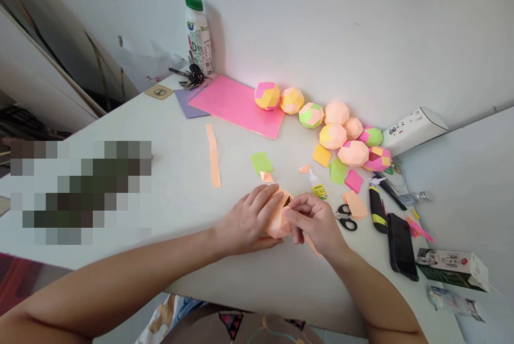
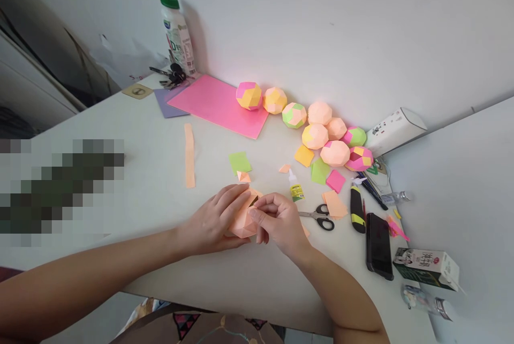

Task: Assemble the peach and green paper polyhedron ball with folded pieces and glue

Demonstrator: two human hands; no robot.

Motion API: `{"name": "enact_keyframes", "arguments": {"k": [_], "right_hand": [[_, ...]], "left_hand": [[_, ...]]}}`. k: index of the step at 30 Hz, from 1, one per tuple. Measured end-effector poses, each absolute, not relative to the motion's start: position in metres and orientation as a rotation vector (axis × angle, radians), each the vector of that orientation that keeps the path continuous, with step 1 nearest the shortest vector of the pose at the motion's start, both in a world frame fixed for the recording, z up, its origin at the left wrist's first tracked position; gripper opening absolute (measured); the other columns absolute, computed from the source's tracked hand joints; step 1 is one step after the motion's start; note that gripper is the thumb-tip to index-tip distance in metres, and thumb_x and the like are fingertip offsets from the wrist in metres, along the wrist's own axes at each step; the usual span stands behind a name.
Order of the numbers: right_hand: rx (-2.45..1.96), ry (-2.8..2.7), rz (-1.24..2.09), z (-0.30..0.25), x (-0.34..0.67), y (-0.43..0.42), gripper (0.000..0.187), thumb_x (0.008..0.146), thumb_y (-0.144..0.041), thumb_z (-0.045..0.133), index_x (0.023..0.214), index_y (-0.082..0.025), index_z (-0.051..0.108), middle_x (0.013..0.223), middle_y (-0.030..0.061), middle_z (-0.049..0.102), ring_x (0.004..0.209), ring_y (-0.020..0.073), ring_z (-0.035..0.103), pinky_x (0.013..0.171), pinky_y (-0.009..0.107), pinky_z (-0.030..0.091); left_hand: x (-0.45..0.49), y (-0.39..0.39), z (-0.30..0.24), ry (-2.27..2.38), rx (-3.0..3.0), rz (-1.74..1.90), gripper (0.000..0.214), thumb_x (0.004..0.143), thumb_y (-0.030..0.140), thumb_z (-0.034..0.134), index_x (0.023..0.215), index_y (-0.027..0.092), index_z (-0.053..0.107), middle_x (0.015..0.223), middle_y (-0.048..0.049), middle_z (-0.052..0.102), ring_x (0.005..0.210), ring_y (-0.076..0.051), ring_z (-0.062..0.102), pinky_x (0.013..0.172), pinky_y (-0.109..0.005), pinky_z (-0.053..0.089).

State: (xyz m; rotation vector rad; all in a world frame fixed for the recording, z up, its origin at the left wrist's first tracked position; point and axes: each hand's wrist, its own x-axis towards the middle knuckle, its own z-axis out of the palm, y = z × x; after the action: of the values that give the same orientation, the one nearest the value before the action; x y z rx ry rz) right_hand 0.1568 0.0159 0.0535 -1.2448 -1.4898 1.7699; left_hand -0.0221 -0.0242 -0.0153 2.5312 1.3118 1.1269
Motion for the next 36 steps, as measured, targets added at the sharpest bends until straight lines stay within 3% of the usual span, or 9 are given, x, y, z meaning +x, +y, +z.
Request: {"name": "enact_keyframes", "arguments": {"k": [4,10,13,16,22,28,34,36], "right_hand": [[-1.239,-1.504,1.767,0.053,0.157,0.016,0.021,0.078,-0.034,0.072,0.079,-0.019,0.057,0.046,-0.0089,0.055,0.033,0.0090,0.051,0.036,0.020,0.040],[-1.251,-1.527,1.786,0.051,0.157,0.016,0.025,0.077,-0.035,0.073,0.088,-0.020,0.057,0.069,-0.0044,0.065,0.036,0.0043,0.047,0.034,0.017,0.035],[-1.280,-1.553,1.758,0.050,0.157,0.014,0.026,0.075,-0.035,0.074,0.089,-0.020,0.057,0.069,-0.0034,0.065,0.040,0.0047,0.044,0.034,0.017,0.034],[-1.301,-1.562,1.721,0.049,0.156,0.014,0.025,0.073,-0.035,0.074,0.084,-0.020,0.058,0.067,-0.0031,0.063,0.044,0.0065,0.046,0.034,0.017,0.032],[-1.224,-1.556,1.690,0.043,0.156,0.015,0.018,0.074,-0.031,0.074,0.079,-0.020,0.060,0.070,-0.0016,0.066,0.056,0.0087,0.055,0.045,0.019,0.040],[-1.228,-1.584,1.722,0.048,0.155,0.015,0.019,0.080,-0.035,0.066,0.088,-0.020,0.059,0.062,-0.0055,0.058,0.039,0.0035,0.036,0.034,0.017,0.025],[-1.195,-1.634,1.698,0.048,0.154,0.014,0.019,0.079,-0.030,0.066,0.092,-0.021,0.056,0.060,-0.0071,0.055,0.052,0.0085,0.054,0.048,0.019,0.043],[-1.191,-1.636,1.686,0.047,0.155,0.014,0.018,0.080,-0.030,0.066,0.091,-0.021,0.056,0.060,-0.0070,0.057,0.053,0.0088,0.055,0.049,0.020,0.044]], "left_hand": [[-0.022,-0.024,-0.016,1.316,2.524,1.123,0.078,0.081,0.048,0.064,0.138,0.010,0.027,0.130,-0.0247,0.048,0.120,-0.039,0.048,0.093,-0.053,0.050],[-0.021,-0.025,-0.015,1.341,2.535,1.081,0.074,0.081,0.044,0.063,0.137,0.009,0.030,0.130,-0.0245,0.049,0.122,-0.038,0.048,0.093,-0.051,0.050],[-0.021,-0.026,-0.015,1.350,2.565,1.079,0.070,0.083,0.045,0.062,0.136,0.010,0.032,0.130,-0.0245,0.050,0.123,-0.038,0.048,0.092,-0.051,0.051],[-0.021,-0.027,-0.015,1.361,2.587,1.057,0.069,0.083,0.046,0.061,0.135,0.010,0.033,0.131,-0.0247,0.050,0.123,-0.038,0.048,0.092,-0.051,0.051],[-0.020,-0.026,-0.013,1.359,2.611,1.081,0.071,0.080,0.042,0.065,0.134,0.007,0.035,0.128,-0.0260,0.051,0.120,-0.040,0.049,0.089,-0.051,0.053],[-0.022,-0.026,-0.013,1.348,2.575,1.094,0.075,0.079,0.039,0.067,0.137,0.012,0.030,0.130,-0.0244,0.050,0.120,-0.039,0.050,0.091,-0.053,0.051],[-0.022,-0.026,-0.013,1.321,2.567,1.071,0.082,0.077,0.038,0.069,0.140,0.014,0.025,0.131,-0.0240,0.049,0.122,-0.039,0.049,0.092,-0.054,0.050],[-0.022,-0.026,-0.014,1.321,2.580,1.075,0.082,0.076,0.037,0.070,0.140,0.012,0.026,0.129,-0.0239,0.050,0.121,-0.039,0.048,0.093,-0.054,0.050]]}}
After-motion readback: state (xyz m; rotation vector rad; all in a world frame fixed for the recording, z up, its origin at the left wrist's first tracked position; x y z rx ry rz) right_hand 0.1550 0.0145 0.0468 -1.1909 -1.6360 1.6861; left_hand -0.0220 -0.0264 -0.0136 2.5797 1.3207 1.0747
